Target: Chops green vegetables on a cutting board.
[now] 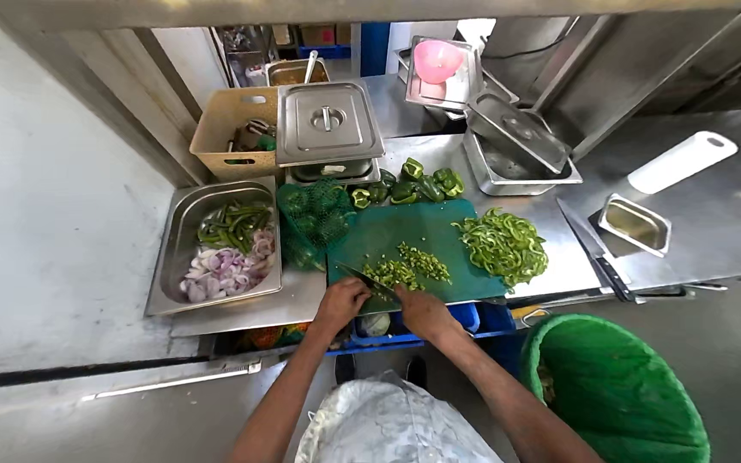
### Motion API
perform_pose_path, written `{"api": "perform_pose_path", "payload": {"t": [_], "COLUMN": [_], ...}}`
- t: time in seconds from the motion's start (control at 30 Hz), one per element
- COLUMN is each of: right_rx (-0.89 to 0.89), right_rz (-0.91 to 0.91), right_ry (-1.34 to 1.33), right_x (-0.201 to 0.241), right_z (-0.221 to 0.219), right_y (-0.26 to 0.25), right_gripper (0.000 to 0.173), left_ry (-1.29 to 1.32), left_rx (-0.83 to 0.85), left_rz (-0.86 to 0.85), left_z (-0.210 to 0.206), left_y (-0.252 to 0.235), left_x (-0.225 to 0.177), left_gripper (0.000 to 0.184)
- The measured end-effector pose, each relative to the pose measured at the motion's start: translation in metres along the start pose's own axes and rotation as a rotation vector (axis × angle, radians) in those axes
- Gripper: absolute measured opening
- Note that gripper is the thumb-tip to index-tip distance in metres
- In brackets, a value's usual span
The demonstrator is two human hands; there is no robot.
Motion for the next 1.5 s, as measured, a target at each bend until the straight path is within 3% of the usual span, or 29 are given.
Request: {"api": "perform_pose_path", "payload": {"t": [0.2,0.33,0.5,0.67,0.77,0.87,0.97,1.17,1.33,1.5], "right_rx": [0.017,0.028,0.052,0.065,-0.050,-0.160,-0.153,-0.067,-0.016,-0.027], "right_rz": [0.025,0.038,0.011,0.048,0.050,0.015,-0.016,-0.019,-0.014,0.005], "right_ry": [-0.063,-0.019,-0.121,-0.147,-0.232,-0.239,-0.202,-0.039,-0.017,0.046], "right_x": [0.008,0.003,0.007,0.005,-0.011,-0.023,-0.026,-0.011,0.000,0.006], "right_z": [-0.025,-0.003,-0.036,-0.029,-0.010,0.009,0.010,-0.004,-0.030,-0.004], "right_y": [-0.016,0.000,-0.010,-0.013,-0.006,-0.002,-0.002,0.011,-0.011,-0.004], "right_gripper": [0.043,0.045,0.044,0.042,0.039,0.031,0.034,0.039,0.044,0.050], "left_ry": [0.002,0.021,0.005,0.028,0.054,0.014,0.033,0.110,0.021,0.020], "left_rx": [0.054,0.032,-0.021,-0.148,-0.196,-0.081,0.061,-0.017,0.132,0.111], "left_rz": [0.019,0.001,-0.033,0.000,0.090,0.107,0.146,0.172,0.093,0.114], "left_z": [-0.002,-0.002,-0.009,0.000,0.011,0.004,0.006,0.016,0.014,0.015], "left_y": [-0.002,0.003,0.011,0.020,0.006,-0.012,-0.014,0.013,0.005,0.001], "left_x": [0.002,0.001,0.003,0.007,0.012,0.020,0.011,0.016,0.013,0.013], "left_gripper": [0.008,0.009,0.012,0.022,0.029,0.034,0.030,0.023,0.016,0.010]}}
Point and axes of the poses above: each hand's wrist, its own y-axis away from the middle knuckle, its own z-axis out of the back of the hand, x = y × z, the point moved 4 cm from there along -y, towards the middle knuckle, and after that the axes turned 8 degrees about -x, right-handed, at the moved point
